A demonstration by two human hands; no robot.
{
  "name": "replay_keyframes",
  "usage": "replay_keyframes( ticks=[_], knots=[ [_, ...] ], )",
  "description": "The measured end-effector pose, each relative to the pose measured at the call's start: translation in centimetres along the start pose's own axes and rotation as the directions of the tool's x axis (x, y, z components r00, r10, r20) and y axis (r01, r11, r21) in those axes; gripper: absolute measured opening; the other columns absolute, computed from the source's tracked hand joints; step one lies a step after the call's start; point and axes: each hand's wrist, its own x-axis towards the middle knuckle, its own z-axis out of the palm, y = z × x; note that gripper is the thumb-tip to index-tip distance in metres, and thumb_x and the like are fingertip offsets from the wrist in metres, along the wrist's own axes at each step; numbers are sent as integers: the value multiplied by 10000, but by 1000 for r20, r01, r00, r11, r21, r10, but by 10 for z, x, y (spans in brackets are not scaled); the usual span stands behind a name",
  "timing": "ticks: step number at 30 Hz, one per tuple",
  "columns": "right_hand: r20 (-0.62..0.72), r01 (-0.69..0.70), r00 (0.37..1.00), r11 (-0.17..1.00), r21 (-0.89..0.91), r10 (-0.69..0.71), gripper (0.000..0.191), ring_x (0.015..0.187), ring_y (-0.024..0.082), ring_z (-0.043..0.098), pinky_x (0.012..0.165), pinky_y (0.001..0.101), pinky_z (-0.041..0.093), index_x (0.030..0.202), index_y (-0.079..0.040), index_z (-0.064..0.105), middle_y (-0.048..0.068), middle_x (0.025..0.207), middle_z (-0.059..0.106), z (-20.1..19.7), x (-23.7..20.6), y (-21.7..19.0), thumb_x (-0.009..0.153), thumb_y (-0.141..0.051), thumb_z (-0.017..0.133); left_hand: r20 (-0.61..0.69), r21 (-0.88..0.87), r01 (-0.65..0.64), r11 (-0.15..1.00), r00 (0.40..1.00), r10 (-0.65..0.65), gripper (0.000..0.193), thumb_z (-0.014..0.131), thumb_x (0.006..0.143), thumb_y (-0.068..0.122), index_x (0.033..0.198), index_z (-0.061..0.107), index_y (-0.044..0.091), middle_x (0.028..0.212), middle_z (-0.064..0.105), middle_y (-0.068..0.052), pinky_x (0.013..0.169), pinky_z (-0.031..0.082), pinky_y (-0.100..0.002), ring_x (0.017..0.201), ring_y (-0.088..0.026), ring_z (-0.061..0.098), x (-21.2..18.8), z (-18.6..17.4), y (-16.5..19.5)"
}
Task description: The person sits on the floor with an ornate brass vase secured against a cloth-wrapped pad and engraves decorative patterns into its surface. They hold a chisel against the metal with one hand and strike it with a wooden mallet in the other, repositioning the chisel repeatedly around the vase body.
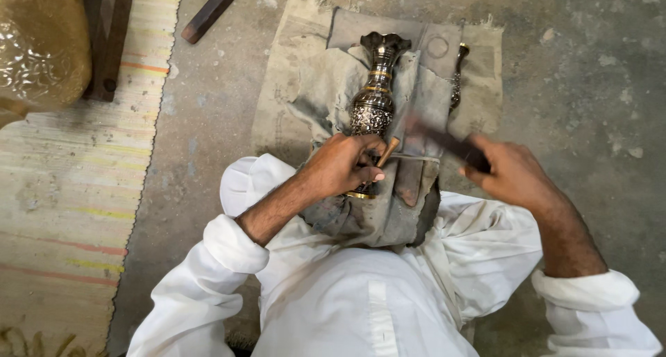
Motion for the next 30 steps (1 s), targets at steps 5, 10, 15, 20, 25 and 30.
replay_keyframes(
  ticks=[5,10,15,20,25,30],
  knots=[
    [-36,-75,996,991,113,79,353,722,256,665,665,442,519,1122,-86,637,109,767,679,0,-2,4,876,-292,784,29,-17,-13,1000,999,14,387,815,845,182,1181,658,71,743,777,-78,655,562,-379,681,-184,773,1,-2,2],
    [-45,7,999,992,-124,-13,343,739,235,674,717,439,510,1147,-134,666,81,778,709,2,-2,6,854,-264,789,14,42,-61,997,998,61,403,851,807,191,1153,683,71,757,775,-85,633,548,-388,669,-201,756,2,-2,0],
    [-30,-14,999,1000,-19,13,364,786,281,698,722,462,525,1154,-107,644,127,816,727,1,-2,0,851,-244,789,25,-13,-26,1000,999,26,404,846,811,194,1153,672,68,761,779,-68,637,568,-372,669,-180,768,1,-2,-2],
    [-55,-129,989,987,97,135,353,757,285,716,709,462,547,1167,-108,631,150,823,723,-2,-2,-4,877,-247,778,25,-19,-84,996,996,84,380,821,846,181,1176,673,63,728,773,-64,632,553,-375,655,-181,763,0,-3,-3],
    [-72,-16,997,996,-90,9,230,760,262,724,727,452,540,1089,-125,661,117,821,745,-2,-3,-1,899,-220,749,53,-36,-98,995,994,100,386,815,856,191,1188,666,64,727,775,-64,632,546,-370,659,-166,770,0,-4,-5],
    [-119,47,992,999,3,-47,386,776,301,695,700,462,531,1190,-130,633,113,840,720,0,-3,2,843,-207,782,50,-40,-65,997,996,67,377,811,853,205,1181,672,81,753,782,-54,631,550,-357,670,-159,765,-1,-3,-6]
  ],
)
